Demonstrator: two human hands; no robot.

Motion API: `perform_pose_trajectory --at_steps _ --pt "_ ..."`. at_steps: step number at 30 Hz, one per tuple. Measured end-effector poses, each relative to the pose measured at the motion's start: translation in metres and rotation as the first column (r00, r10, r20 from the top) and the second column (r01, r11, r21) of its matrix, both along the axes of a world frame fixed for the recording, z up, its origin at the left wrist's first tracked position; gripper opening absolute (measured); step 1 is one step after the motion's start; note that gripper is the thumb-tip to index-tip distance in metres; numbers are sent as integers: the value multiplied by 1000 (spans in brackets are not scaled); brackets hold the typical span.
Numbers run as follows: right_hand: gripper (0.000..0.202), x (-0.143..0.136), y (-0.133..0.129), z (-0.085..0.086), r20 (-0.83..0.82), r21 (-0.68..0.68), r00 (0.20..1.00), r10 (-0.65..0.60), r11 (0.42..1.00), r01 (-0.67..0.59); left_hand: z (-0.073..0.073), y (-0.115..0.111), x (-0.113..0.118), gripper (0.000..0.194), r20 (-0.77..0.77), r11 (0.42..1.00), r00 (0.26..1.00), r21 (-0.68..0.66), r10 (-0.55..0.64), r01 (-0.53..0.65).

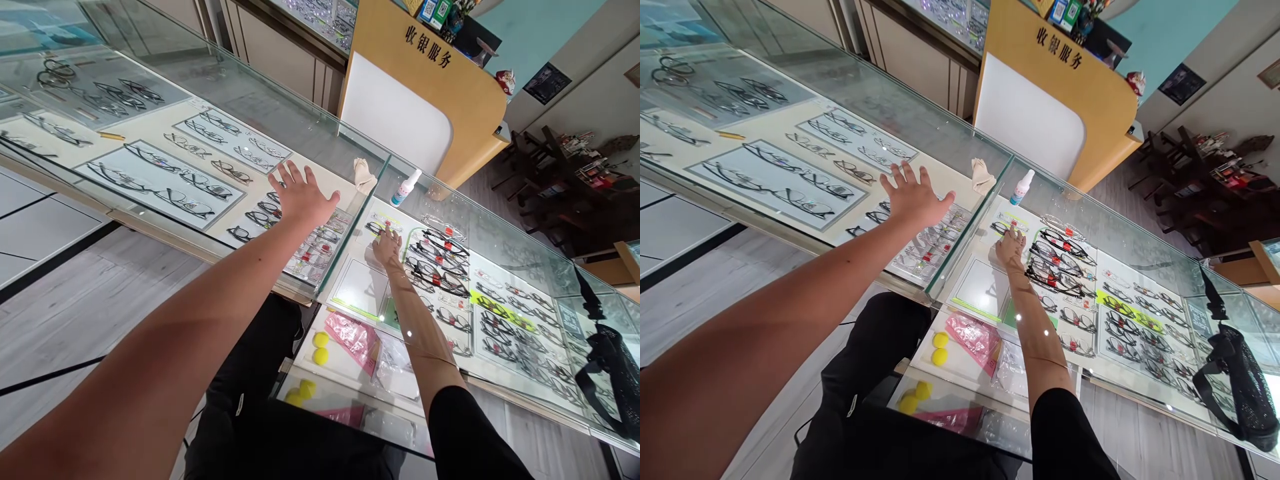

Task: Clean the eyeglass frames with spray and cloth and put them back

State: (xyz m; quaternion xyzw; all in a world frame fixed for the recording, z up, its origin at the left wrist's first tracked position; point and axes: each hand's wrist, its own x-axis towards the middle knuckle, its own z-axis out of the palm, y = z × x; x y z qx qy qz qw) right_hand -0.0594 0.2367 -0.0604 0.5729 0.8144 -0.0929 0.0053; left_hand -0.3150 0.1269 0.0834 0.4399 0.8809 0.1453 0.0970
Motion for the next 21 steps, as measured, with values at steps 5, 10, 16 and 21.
perform_pose_trajectory --at_steps 5,10,16,21 --pt "54 -5 -39 24 -22 30 996 90 996 -89 3 0 1 113 -14 1000 1000 -17 0 0" --pt "42 5 -124 41 -50 -126 942 333 933 -337 6 -1 3 112 -22 1000 1000 -10 -2 2" --pt "30 45 -222 59 -168 -327 790 590 723 -609 5 2 3 114 27 1000 1000 28 13 -14" --pt "32 79 -252 118 -283 -372 719 635 619 -692 4 4 2 117 10 999 1000 40 6 -6"
